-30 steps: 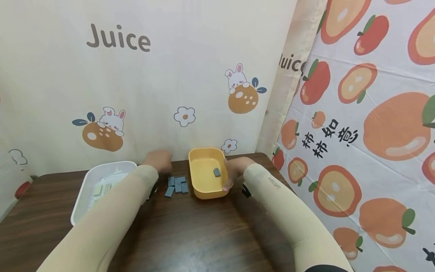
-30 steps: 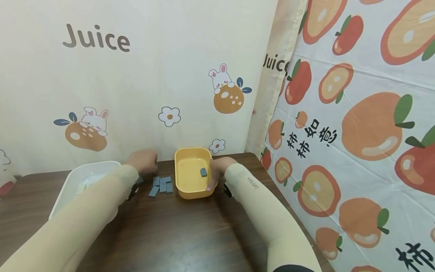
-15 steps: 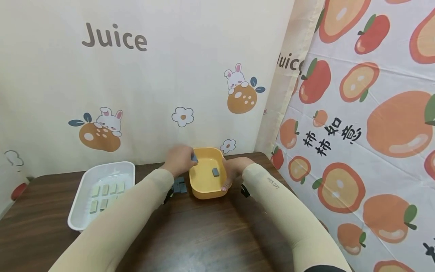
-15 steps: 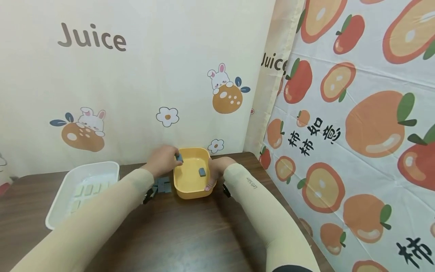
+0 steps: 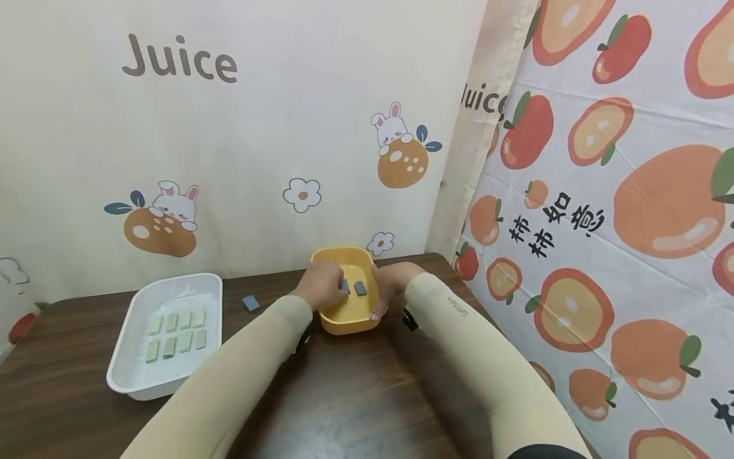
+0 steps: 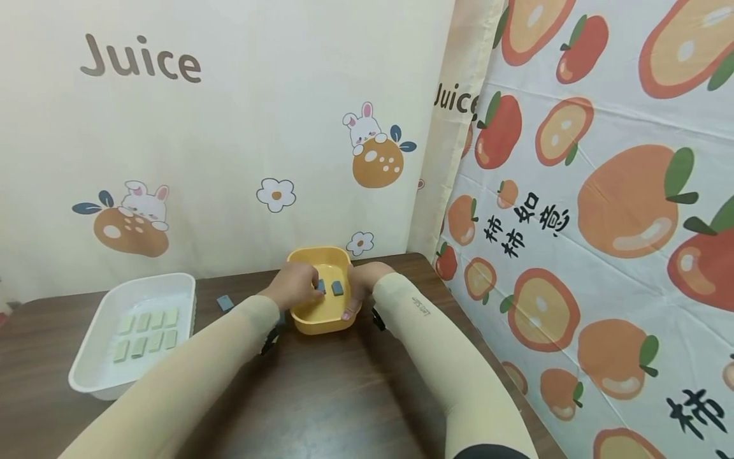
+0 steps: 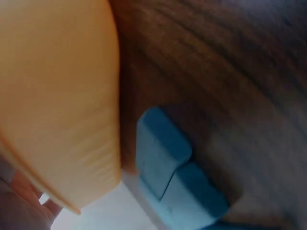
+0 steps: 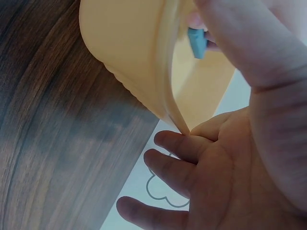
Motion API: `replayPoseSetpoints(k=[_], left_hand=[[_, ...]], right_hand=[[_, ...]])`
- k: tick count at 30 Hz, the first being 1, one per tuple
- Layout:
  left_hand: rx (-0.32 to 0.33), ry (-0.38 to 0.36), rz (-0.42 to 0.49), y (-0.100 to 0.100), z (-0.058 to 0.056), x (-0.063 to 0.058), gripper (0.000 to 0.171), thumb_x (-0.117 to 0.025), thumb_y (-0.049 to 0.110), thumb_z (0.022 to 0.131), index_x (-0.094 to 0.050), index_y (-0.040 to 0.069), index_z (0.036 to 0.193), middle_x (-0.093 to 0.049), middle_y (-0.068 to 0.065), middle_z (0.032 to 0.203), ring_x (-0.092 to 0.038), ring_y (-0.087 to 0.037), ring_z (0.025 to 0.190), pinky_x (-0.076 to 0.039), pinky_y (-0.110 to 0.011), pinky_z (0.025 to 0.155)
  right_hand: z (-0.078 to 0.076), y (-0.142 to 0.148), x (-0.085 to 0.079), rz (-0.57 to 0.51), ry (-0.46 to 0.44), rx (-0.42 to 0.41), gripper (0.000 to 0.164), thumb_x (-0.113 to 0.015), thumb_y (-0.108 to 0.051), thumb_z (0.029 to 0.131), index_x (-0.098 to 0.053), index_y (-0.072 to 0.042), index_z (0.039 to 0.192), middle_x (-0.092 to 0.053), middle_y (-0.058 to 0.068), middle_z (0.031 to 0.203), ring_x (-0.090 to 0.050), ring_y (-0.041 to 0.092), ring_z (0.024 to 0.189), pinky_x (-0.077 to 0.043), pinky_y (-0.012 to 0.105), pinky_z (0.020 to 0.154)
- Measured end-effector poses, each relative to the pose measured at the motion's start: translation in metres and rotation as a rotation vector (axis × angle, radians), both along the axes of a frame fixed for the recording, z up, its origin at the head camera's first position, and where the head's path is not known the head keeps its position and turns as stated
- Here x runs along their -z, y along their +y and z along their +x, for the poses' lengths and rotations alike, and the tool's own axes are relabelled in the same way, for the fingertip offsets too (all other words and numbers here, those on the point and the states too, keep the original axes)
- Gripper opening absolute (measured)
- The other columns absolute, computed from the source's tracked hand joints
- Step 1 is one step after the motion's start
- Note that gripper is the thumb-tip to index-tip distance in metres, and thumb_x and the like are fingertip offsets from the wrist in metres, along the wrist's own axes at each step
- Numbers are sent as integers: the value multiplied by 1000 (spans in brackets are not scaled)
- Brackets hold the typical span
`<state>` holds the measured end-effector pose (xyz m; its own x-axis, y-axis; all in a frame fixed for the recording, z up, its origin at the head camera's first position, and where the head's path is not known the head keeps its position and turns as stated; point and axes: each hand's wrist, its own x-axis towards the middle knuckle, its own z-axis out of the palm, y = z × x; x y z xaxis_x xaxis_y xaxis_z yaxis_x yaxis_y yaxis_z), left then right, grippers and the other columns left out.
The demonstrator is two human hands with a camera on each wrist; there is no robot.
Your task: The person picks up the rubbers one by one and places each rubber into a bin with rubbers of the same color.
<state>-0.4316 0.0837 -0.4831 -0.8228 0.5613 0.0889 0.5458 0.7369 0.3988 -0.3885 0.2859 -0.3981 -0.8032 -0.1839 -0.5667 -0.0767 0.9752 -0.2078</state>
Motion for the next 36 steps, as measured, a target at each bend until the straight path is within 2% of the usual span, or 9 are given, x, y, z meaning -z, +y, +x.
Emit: replayPoseSetpoints(k=[6,8,14,22,25,28,31,34,36], left_hand=[[17,36,-32,8,-5,10,42,-97,34,93,-68,17,67,-59,4,62,-55,-17,67,-46,-35,78],[23,52,-46,12,-5,10,43,-97,35,92,-67,17,67,-57,4,61,-54,-17,66,-46,-36,79],[17,106,-114,21,-3,10,44,-96,39,92,-66,20,65,-59,6,62,-54,-19,70,-46,-46,93],[2,120,-146,26,3,3,36,-96,34,91,-69,18,73,-66,5,70,-60,-20,74,-51,-55,99],[-12,114,-143,25,2,3,37,-97,34,90,-68,19,72,-65,6,68,-60,-20,74,-52,-58,102],[-8,105,-128,22,1,3,39,-95,35,91,-67,20,69,-63,6,64,-58,-18,72,-54,-55,99],[18,82,-93,16,-2,-1,38,-89,34,97,-69,16,71,-60,4,64,-55,-18,68,-55,-45,85],[45,42,-34,7,-5,-10,30,-84,34,103,-79,12,83,-69,2,76,-60,-18,73,-55,-37,76],[59,29,-11,0,-8,-18,27,-82,37,106,-84,12,96,-77,1,91,-65,-18,83,-57,-36,79]], right_hand=[[-3,1,2,1,12,12,148,-113,-47,65,-23,-6,176,-57,14,165,-50,32,156,-37,54,138],[-2,1,1,6,15,19,152,-113,-47,65,-20,-5,177,-54,15,169,-49,32,157,-36,55,138],[3,0,-1,38,18,38,161,-112,-52,63,-12,-7,182,-47,16,179,-46,33,163,-34,56,139],[3,-3,-3,45,18,-3,156,-112,-49,67,-14,-7,180,-51,17,176,-50,33,160,-36,54,138],[0,-4,-2,26,17,-21,157,-113,-46,66,-13,-5,181,-45,18,180,-48,34,162,-34,54,140],[-3,-4,0,22,21,-40,159,-113,-47,65,-14,-3,180,-40,18,183,-47,34,163,-33,53,140],[-6,-2,2,18,21,-40,156,-114,-46,64,-17,-4,179,-44,18,180,-48,34,161,-35,52,139],[-7,1,4,14,24,-43,152,-114,-45,65,-20,-5,178,-50,18,175,-51,33,158,-39,52,137],[-8,3,5,26,32,-42,151,-113,-47,65,-22,-4,177,-53,17,172,-53,32,156,-40,51,136]])
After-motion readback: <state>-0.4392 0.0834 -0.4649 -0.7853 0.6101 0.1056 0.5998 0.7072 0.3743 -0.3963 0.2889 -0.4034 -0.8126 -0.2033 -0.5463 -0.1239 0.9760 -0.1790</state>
